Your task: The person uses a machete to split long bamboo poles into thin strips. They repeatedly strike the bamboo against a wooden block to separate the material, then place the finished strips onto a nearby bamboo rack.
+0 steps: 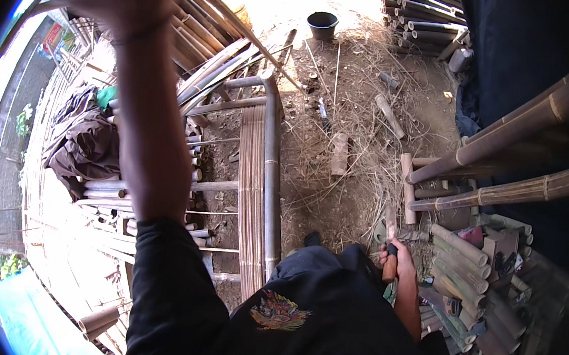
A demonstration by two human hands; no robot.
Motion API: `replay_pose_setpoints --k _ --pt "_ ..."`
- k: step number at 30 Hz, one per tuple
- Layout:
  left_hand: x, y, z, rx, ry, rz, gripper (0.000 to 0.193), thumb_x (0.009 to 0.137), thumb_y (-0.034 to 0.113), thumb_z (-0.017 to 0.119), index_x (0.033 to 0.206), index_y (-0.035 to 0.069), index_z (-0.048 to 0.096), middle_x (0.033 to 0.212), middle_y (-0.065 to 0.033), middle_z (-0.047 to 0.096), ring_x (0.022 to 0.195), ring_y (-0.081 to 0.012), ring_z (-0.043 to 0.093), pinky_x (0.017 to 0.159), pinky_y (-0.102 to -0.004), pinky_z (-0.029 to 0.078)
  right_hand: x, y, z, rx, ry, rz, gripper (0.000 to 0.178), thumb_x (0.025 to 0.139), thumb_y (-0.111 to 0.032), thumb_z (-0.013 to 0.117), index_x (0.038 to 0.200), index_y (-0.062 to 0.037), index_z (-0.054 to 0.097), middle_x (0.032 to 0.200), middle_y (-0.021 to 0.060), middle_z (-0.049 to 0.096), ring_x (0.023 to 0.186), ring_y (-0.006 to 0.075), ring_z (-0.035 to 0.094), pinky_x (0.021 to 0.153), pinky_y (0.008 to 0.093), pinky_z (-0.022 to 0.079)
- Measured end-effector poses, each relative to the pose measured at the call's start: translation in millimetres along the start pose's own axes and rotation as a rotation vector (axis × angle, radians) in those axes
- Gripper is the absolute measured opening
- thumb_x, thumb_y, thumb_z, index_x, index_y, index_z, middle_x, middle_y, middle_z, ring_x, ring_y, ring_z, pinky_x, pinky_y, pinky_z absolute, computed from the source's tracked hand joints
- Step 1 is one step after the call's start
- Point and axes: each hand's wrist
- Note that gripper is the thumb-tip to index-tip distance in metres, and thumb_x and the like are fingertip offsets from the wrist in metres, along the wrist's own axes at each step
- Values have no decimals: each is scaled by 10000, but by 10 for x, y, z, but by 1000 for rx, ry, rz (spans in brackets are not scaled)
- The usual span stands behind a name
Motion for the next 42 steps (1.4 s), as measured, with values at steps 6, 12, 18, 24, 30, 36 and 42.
replay_pose_setpoints --k 6,12,18,24,30,36,42 --pt "-638 -1773 517 63 613 85 278 992 276 516 881 25 556 573 -1 497 492 -102 462 425 -260 379 -447 319 -405 40 88 -8 222 949 -325 511 936 -103 500 760 90 572 549 198 557 464 356 475" --pt "-710 -1554 912 861 323 160 140 921 117 619 1019 37 680 932 -63 649 798 -139 624 694 -273 542 -996 170 -168 -302 112 -250 163 951 -298 539 994 -150 485 728 71 573 529 168 552 438 313 468" --pt "-980 -990 1632 689 142 -76 208 862 63 679 1070 46 675 973 -60 713 882 -137 695 713 -277 596 -1626 -418 648 -721 0 -792 245 989 -228 486 1149 -42 482 725 44 536 557 103 544 468 247 460" --pt "-1618 -532 2449 420 58 -294 330 789 -72 673 1058 30 512 975 -105 690 937 -177 690 786 -283 565 -2601 -932 1374 -845 -207 -994 316 998 -230 489 1235 -23 523 653 8 530 534 82 535 486 252 433" --pt "-1890 -339 2788 407 -48 -390 287 829 -126 607 1045 20 485 1033 -99 605 1038 -211 639 892 -341 542 -2871 -1032 1579 -949 -352 -1131 216 988 -172 499 1054 14 588 653 65 546 539 122 544 494 287 430" --pt "-1952 -357 2819 406 -55 -410 314 813 -132 606 1064 16 489 1092 -122 633 1079 -227 626 926 -369 525 -2793 -1011 1570 -961 -401 -1197 221 985 -162 498 1049 27 591 702 118 562 558 168 552 519 318 438" --pt "-1958 -379 2832 432 -63 -413 345 812 -131 602 1107 8 492 1112 -133 638 1081 -231 627 936 -375 519 -2803 -1036 1565 -957 -401 -1086 216 984 -163 496 1031 24 595 721 133 584 566 203 570 530 331 447"
Point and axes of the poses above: each hand's wrist, its own x-axis towards the middle knuckle, its own z-axis out of the palm, y = z × x
